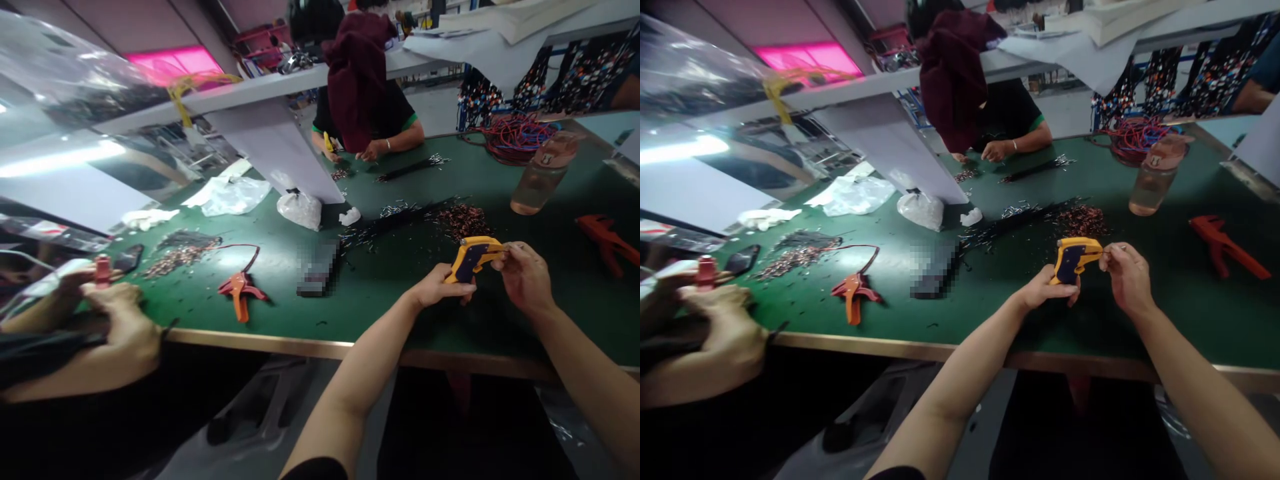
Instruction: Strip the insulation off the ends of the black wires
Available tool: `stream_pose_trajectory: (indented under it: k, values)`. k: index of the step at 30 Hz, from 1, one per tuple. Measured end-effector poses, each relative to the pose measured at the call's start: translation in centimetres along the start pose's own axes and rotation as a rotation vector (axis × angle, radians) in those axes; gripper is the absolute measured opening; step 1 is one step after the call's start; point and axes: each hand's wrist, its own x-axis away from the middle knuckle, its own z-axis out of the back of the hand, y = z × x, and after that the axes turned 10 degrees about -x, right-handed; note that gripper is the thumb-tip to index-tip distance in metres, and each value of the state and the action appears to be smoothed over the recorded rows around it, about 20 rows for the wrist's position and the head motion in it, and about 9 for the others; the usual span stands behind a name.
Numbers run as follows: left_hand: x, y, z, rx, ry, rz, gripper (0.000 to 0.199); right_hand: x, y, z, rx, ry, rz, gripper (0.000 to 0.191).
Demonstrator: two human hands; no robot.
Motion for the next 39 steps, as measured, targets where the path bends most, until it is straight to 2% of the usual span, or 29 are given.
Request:
stream_pose_trajectory:
  k: [4, 10, 13, 15, 20, 24, 28, 32, 36, 39]
  values:
    - [0.1, 0.3, -0.3, -0.034, 0.031, -0.018, 0.049, -0.1, -0.1, 0.2, 0.018, 0.018, 0.017, 0.023]
    - [-0.3, -0.2, -1.3, -0.035, 0.039, 0.007, 0.054, -0.9, 0.4, 1.4, 0.125, -0.006, 0.131, 0.027]
    - [-0.9, -1.1, -2.2, 0.053, 0.201, 0.033, 0.057, -1.2, 0.7, 1.5, 0.092, 0.056, 0.084, 0.031]
    - [-1.2, -1.6, -2.5, 0.132, 0.262, 0.042, 0.058, -1.1, 0.8, 1.2, 0.052, 0.116, 0.02, 0.036]
    - [-1.0, -1.7, -1.7, 0.255, 0.148, -0.039, 0.051, -0.9, 0.6, 0.4, 0.018, 0.159, -0.1, 0.047]
    - [-1.0, -1.5, -1.0, 0.293, 0.154, -0.073, 0.05, -1.0, 0.5, 0.4, 0.031, 0.197, -0.133, 0.048]
    - [-1.3, -1.4, -0.8, 0.293, 0.232, -0.061, 0.052, -0.9, 0.9, 0.6, 0.165, 0.247, -0.025, 0.043]
    - [-1.2, -1.0, -0.7, 0.319, 0.311, -0.025, 0.059, -0.5, 1.2, 0.7, 0.421, 0.21, 0.122, 0.035]
    - [-0.9, -0.5, -0.7, 0.334, 0.304, -0.018, 0.065, 0.0, 1.2, 0.6, 0.575, 0.119, 0.151, 0.035]
    - [-0.9, -0.5, -0.8, 0.316, 0.292, -0.018, 0.065, 0.2, 1.0, 0.5, 0.609, 0.1, 0.144, 0.036]
